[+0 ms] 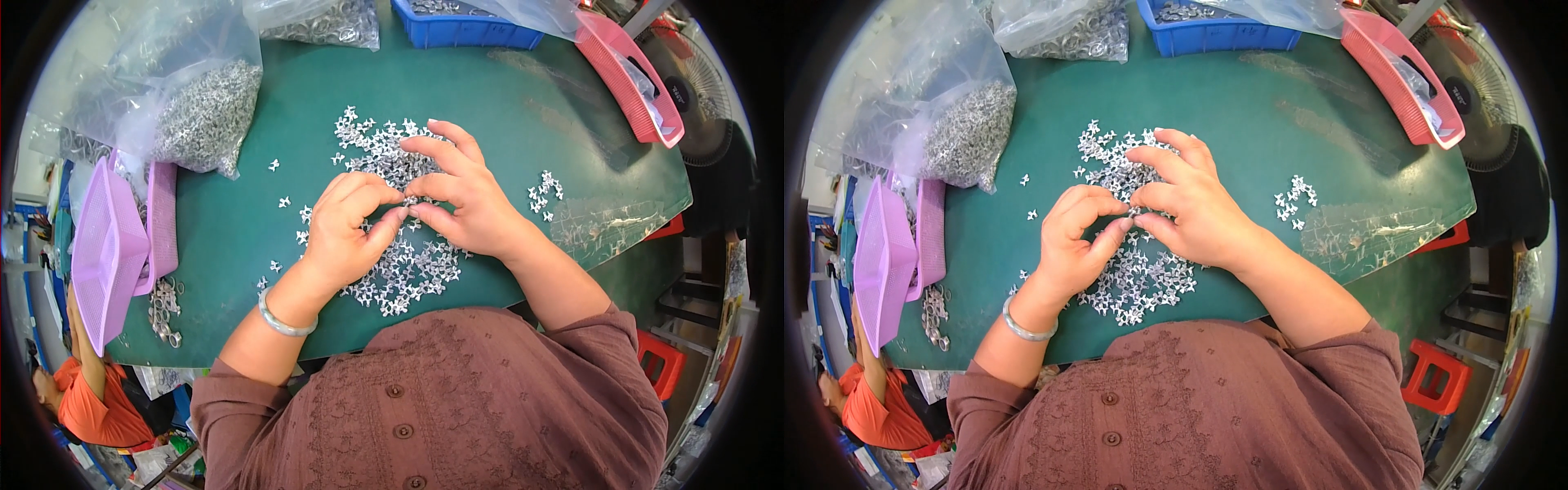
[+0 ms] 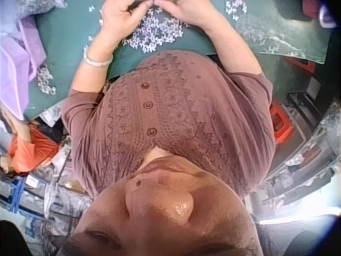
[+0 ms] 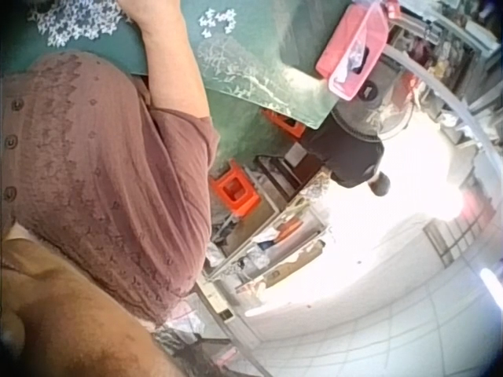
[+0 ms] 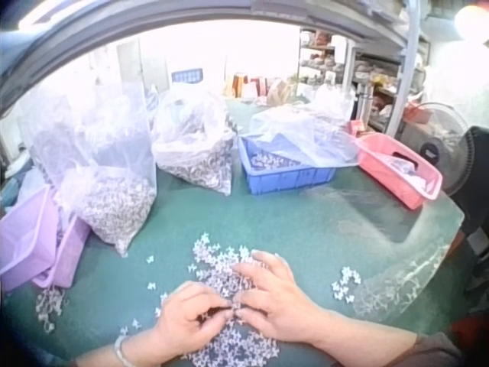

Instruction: The person sorts small white star-shaped components on a green work surface by hand. The person moves components between a central pile and surrounding containers, handling several items to organize them for assembly.

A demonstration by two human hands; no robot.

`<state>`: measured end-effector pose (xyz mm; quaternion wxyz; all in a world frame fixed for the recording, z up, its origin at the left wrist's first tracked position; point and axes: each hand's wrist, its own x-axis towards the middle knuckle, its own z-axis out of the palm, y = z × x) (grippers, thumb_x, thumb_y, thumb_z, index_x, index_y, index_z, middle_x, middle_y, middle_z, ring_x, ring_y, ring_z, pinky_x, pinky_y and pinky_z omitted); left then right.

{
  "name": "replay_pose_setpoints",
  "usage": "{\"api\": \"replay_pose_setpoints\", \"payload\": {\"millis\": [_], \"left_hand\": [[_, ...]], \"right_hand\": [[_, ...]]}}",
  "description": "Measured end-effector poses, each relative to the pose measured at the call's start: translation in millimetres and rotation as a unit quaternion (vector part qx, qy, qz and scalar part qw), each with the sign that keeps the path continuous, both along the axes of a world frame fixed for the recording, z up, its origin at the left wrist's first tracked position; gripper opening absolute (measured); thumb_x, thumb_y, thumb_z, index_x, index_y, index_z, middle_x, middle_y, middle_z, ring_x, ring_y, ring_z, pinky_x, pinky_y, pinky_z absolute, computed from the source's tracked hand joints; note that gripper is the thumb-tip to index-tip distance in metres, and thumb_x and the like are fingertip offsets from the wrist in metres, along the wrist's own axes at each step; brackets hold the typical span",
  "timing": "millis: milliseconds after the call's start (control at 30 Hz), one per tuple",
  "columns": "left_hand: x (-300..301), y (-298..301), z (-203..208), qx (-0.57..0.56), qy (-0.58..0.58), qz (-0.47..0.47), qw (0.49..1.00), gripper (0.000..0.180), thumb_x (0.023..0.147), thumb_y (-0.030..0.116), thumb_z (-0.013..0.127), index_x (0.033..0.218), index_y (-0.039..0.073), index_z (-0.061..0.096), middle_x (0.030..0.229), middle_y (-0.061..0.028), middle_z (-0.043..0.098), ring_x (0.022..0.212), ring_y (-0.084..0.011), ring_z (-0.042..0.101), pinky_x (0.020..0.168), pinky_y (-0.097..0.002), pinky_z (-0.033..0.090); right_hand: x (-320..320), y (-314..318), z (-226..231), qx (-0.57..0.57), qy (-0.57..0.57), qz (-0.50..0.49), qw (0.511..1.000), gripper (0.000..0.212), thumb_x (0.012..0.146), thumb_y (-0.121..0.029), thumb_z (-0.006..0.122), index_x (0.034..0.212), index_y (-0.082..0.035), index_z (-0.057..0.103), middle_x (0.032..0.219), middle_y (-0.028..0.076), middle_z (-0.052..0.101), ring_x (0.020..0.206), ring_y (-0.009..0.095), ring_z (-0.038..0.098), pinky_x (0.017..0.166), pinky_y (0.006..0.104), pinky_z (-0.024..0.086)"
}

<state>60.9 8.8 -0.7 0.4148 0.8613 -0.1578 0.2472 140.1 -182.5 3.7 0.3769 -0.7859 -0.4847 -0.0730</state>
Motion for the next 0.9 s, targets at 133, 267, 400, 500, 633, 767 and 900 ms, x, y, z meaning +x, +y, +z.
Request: {"api": "replay_pose_setpoints", "payload": {"millis": [133,267,400,500,633,767,900], "left_hand": [[-2.7,0.8,1.0,-0.018,0.05,-0.012,0.999,0.016,0.075,0.0,0.078,0.089,0.003,0.069,0.089,-0.0095,0.067,0.081,-0.023,0.064,0.071,-0.034,0.052],[-2.6,2.3,0.6,-0.019,0.051,-0.03,0.998,0.016,0.075,0.001,0.078,0.087,0.003,0.068,0.088,-0.0093,0.068,0.081,-0.0234,0.064,0.072,-0.0344,0.051],[-3.2,1.6,0.8,-0.017,0.05,-0.02,0.998,0.016,0.074,-0.001,0.077,0.086,0.003,0.067,0.086,-0.0086,0.067,0.08,-0.024,0.064,0.071,-0.0345,0.051],[-2.7,1.4,-0.1,-0.019,0.035,-0.011,0.999,0.016,0.074,0.001,0.077,0.086,0.004,0.066,0.084,-0.0075,0.066,0.078,-0.0253,0.064,0.071,-0.0363,0.05],[-2.6,0.9,-0.4,-0.022,0.015,-0.006,1.0,0.017,0.073,0.002,0.077,0.085,0.005,0.066,0.081,-0.0066,0.065,0.075,-0.0266,0.063,0.069,-0.0382,0.049],[-3.9,-0.1,0.4,-0.029,0.031,-0.001,0.999,0.016,0.074,0.0,0.076,0.085,0.005,0.065,0.081,-0.0065,0.065,0.075,-0.0265,0.062,0.068,-0.038,0.049],[-4.9,-0.6,1.5,-0.038,0.052,-0.001,0.998,0.016,0.074,-0.002,0.074,0.084,0.005,0.065,0.08,-0.0064,0.064,0.074,-0.0264,0.062,0.066,-0.0375,0.049]], "right_hand": [[0.7,0.5,-0.4,0.018,0.01,0.004,1.0,0.02,0.072,-0.005,0.08,0.089,-0.009,0.07,0.138,0.011,0.057,0.137,0.043,0.038,0.109,0.0525,0.037],[1.7,0.8,-4.6,0.036,0.031,0.017,0.999,0.021,0.072,-0.003,0.079,0.09,-0.009,0.07,0.138,0.011,0.057,0.136,0.044,0.039,0.109,0.0529,0.036],[2.4,1.3,-4.8,0.043,0.046,0.028,0.998,0.021,0.072,-0.003,0.078,0.091,-0.009,0.071,0.138,0.011,0.058,0.135,0.043,0.04,0.11,0.0528,0.036],[1.9,2.2,-4.8,0.042,0.044,0.031,0.998,0.022,0.072,-0.002,0.078,0.092,-0.01,0.071,0.137,0.011,0.058,0.135,0.043,0.04,0.11,0.0528,0.036],[1.6,3.7,-5.0,0.049,0.039,0.025,0.998,0.016,0.073,-0.004,0.079,0.087,-0.009,0.071,0.136,0.009,0.057,0.135,0.042,0.041,0.109,0.0527,0.036],[1.4,3.9,-2.9,0.052,0.028,0.025,0.998,0.017,0.072,-0.004,0.079,0.086,-0.009,0.071,0.135,0.009,0.058,0.134,0.041,0.041,0.108,0.0523,0.037],[0.4,4.2,0.3,0.05,0.012,0.018,0.999,0.017,0.07,-0.005,0.08,0.083,-0.01,0.07,0.133,0.008,0.059,0.133,0.041,0.042,0.107,0.0525,0.037]]}}
